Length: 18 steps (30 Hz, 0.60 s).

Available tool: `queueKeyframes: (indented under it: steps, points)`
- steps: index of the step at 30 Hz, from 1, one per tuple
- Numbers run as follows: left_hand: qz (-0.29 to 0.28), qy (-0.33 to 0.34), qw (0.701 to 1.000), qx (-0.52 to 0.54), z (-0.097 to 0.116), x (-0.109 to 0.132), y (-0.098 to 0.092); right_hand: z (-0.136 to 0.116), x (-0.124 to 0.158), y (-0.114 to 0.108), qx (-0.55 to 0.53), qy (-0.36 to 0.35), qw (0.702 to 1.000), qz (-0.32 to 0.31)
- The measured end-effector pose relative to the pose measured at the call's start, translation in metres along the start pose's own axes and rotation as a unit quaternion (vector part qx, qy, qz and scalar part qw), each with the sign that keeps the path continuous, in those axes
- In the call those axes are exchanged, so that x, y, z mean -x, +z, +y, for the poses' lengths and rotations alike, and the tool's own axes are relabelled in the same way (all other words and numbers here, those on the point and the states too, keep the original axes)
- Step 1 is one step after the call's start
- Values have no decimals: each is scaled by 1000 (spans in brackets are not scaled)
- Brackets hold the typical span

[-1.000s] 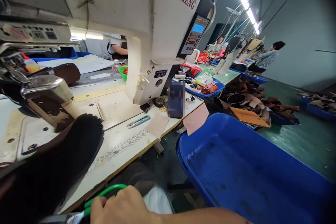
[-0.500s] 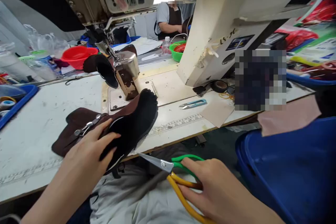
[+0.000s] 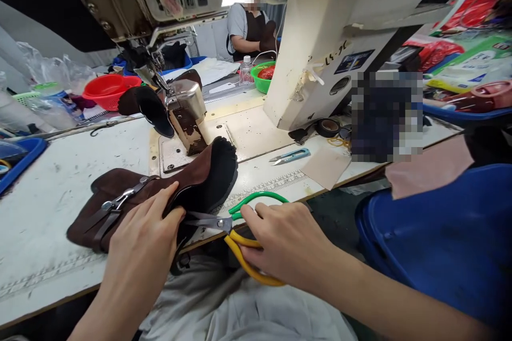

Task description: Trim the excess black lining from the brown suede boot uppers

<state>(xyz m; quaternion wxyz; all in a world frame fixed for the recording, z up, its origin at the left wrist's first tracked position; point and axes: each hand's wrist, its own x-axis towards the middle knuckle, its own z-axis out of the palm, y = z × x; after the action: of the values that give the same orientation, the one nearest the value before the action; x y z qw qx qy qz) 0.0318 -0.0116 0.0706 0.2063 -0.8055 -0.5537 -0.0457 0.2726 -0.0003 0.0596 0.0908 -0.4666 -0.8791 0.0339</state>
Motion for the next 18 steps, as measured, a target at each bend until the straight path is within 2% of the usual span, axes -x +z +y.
queueKeyframes:
  steps: [3,7,10,13,15,18]
  points:
    - [-18,-7,1000,-4,-4,-3,-4,-1,-8,1,14,-25,999,-16]
    - [-94,-63,993,25,-17,-10,-13,4,-8,7,17,-39,998,-54]
    - [-157,-94,982,50,-22,-18,-21,3,-9,7,10,-19,999,-49]
    - [-199,-93,974,60,-22,-28,-25,-3,-18,-2,6,-32,999,-35]
    - [-206,-98,971,67,-24,-34,-27,-6,-24,-8,8,-51,997,-52]
    - [-188,-137,968,98,-34,-41,-29,-8,-27,-13,11,-51,995,-84]
